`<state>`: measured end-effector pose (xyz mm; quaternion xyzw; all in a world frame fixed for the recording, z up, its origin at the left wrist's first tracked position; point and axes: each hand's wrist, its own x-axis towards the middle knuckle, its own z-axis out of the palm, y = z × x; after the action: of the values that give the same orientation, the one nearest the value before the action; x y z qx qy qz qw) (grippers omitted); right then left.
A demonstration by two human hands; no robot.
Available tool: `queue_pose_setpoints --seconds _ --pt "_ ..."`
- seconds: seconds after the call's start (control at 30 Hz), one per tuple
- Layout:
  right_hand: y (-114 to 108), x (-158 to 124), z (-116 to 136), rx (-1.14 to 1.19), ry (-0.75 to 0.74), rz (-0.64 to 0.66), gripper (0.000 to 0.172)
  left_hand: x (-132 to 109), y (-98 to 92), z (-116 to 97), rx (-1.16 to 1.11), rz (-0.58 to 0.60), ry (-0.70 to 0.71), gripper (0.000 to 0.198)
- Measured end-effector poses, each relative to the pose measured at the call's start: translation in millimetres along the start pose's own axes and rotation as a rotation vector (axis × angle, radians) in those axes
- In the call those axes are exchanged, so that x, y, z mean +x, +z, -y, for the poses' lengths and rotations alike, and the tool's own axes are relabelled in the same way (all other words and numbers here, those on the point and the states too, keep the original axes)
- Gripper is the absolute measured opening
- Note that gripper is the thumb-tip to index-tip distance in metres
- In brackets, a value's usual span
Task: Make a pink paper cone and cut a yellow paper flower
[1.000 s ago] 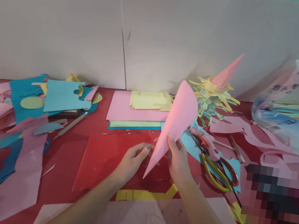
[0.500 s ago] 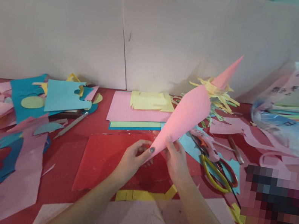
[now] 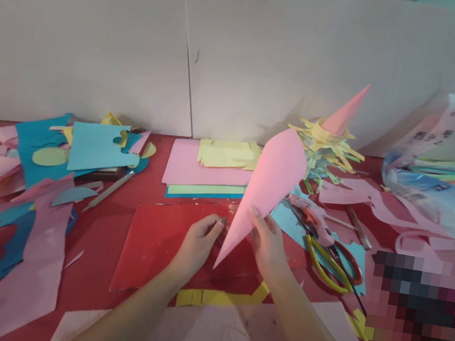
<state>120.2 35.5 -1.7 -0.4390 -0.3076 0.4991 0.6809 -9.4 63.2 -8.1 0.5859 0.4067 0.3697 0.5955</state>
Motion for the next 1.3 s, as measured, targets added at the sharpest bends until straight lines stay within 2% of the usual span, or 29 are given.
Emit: queue_pose_setpoints --seconds 0.3,0.6,0.8,0.97,1.3 --pt "0.2 1.6 -0.9 0.025 -0.012 -0.074 0.021 3.9 -1.9 8.0 -0.004 0.044 0.03 0.015" --pt "0.4 2.1 -1.7 0.057 0.011 -0.03 0.02 0.2 -0.6 1.2 0.048 0.043 0.017 0.019" --pt "1.3 2.1 -0.5 0.058 0.012 -0.057 0.024 2.6 -1.1 1.9 -0.035 0.008 0.007 0.02" --pt "1.8 1.9 0.9 0.113 0.008 -0.04 0.02 3.6 -3.0 3.8 -0.108 -0.024 -0.004 0.024" --pt "2.6 2.1 1.4 0.132 -0.007 -0.067 0.018 6.8 -4.6 10.1 -0.172 -0.003 0.006 0.023"
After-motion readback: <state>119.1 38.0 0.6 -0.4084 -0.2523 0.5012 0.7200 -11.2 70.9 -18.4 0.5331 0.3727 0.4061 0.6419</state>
